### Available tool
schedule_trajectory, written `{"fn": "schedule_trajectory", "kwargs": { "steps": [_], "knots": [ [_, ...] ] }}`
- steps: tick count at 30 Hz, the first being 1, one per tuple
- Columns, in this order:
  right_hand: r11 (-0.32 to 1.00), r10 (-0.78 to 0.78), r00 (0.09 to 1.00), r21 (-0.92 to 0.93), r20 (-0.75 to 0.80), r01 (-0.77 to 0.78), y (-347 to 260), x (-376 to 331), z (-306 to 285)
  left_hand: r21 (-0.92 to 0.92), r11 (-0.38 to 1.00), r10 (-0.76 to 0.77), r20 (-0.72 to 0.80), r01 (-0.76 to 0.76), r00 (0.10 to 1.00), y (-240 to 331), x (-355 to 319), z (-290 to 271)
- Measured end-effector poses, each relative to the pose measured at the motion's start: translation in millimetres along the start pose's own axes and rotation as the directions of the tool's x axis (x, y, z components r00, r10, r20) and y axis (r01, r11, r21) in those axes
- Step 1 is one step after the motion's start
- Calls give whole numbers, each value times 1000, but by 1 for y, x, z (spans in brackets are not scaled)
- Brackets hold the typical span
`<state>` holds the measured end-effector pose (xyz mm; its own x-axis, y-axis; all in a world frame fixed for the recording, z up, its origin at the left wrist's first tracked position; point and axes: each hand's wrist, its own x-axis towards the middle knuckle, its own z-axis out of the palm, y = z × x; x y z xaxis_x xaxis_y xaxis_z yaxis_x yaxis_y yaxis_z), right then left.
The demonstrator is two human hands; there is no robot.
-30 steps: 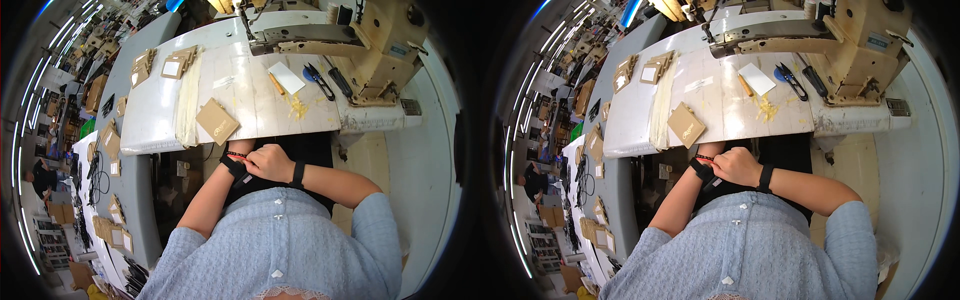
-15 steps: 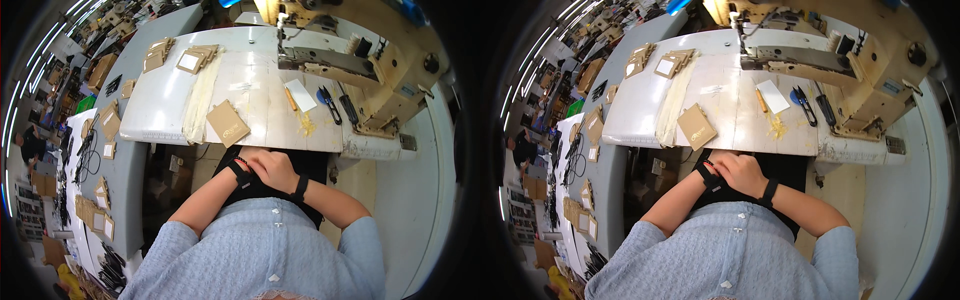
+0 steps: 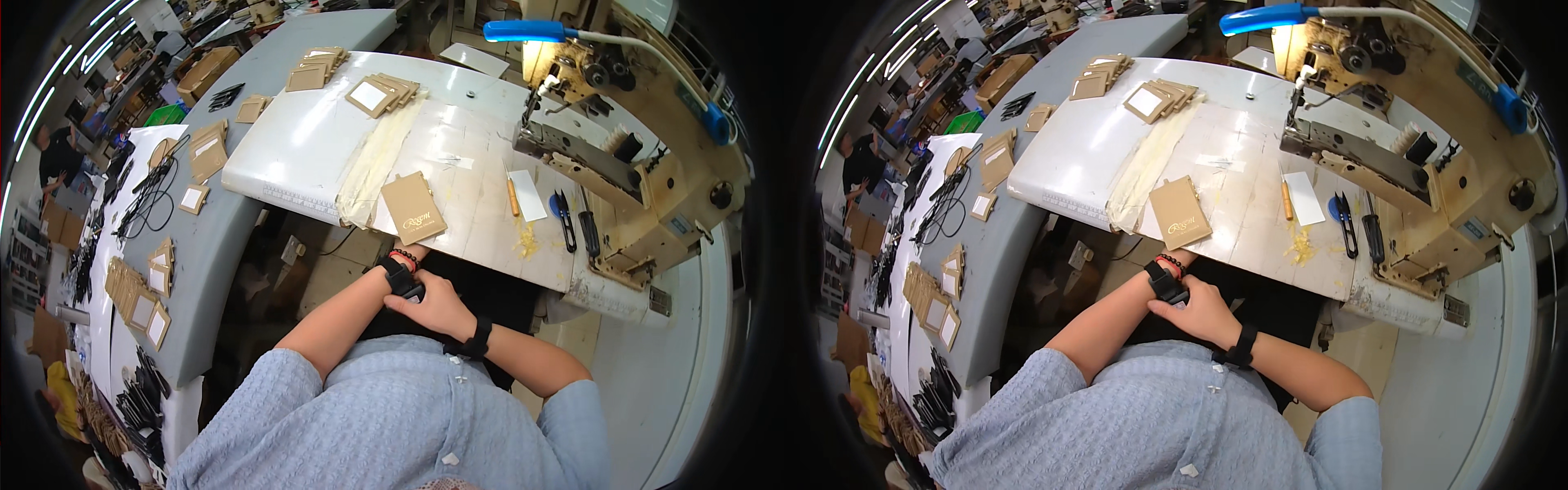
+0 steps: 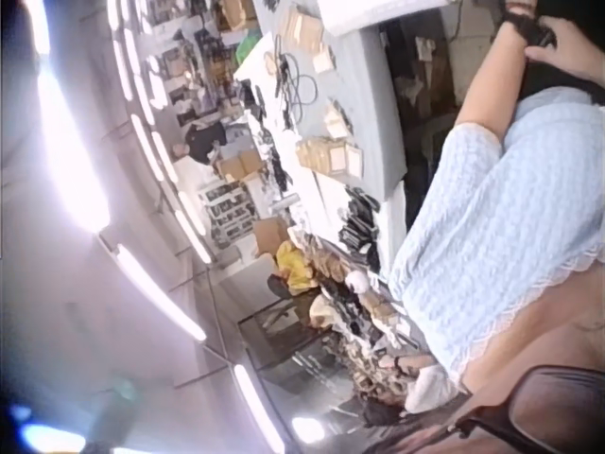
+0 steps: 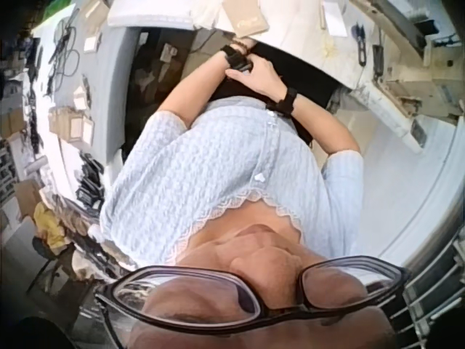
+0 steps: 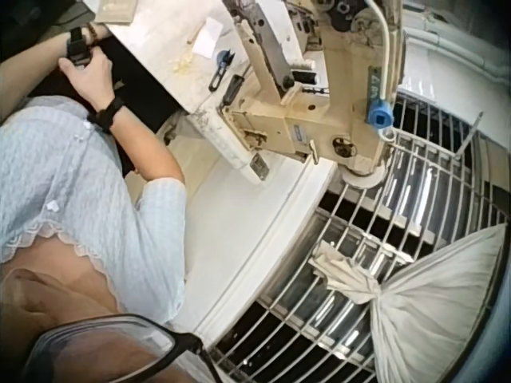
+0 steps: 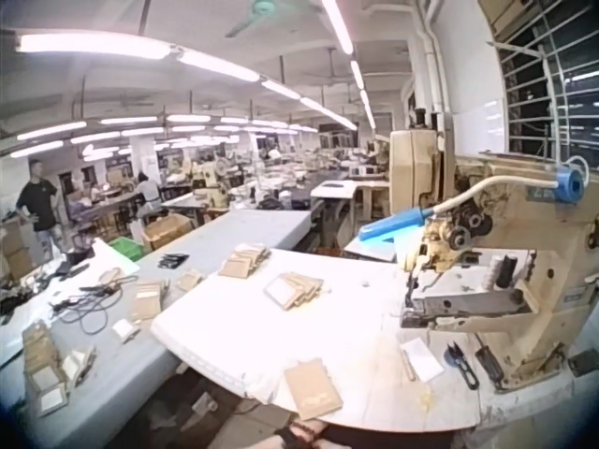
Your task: The person assembles small beige pouches by hand, using a wooden tool to manipulate the zipper and a pair of scissors to trim excess material. They handle the pouches one at a time, inspecting the zipper area and cutting threads before placing the finished items on a stack.
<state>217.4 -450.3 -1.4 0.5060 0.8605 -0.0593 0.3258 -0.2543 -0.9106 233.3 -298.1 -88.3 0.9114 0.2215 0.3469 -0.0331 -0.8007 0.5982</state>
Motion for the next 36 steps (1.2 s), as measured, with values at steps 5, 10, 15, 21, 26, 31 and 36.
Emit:
{"fn": "schedule_trajectory", "kwargs": {
  "steps": [5,10,15,21,26,31,36],
  "knots": [
    [948,-44,944,313,326,-64,13,12,-5,-7,1000,-11,-4,11,1000,-1,-1,3],
    [980,-102,881,198,461,10,5,19,-11,-12,1000,-24,-9,23,1000,-2,-6,2],
    [993,-61,876,114,479,7,14,19,-1,-31,1000,-5,4,5,1000,-2,-3,8],
    [976,-155,901,-80,406,204,0,10,-3,-5,989,149,84,-149,985,13,2,15],
    [875,-227,878,-308,421,374,-41,8,-41,37,875,472,145,-482,869,43,-12,13],
    [900,-293,941,-282,172,332,-28,24,-29,-300,838,532,263,-456,805,66,-44,6],
    [931,236,770,-364,593,-5,-29,44,-32,-342,857,503,401,-385,765,87,-59,20]
  ]
}}
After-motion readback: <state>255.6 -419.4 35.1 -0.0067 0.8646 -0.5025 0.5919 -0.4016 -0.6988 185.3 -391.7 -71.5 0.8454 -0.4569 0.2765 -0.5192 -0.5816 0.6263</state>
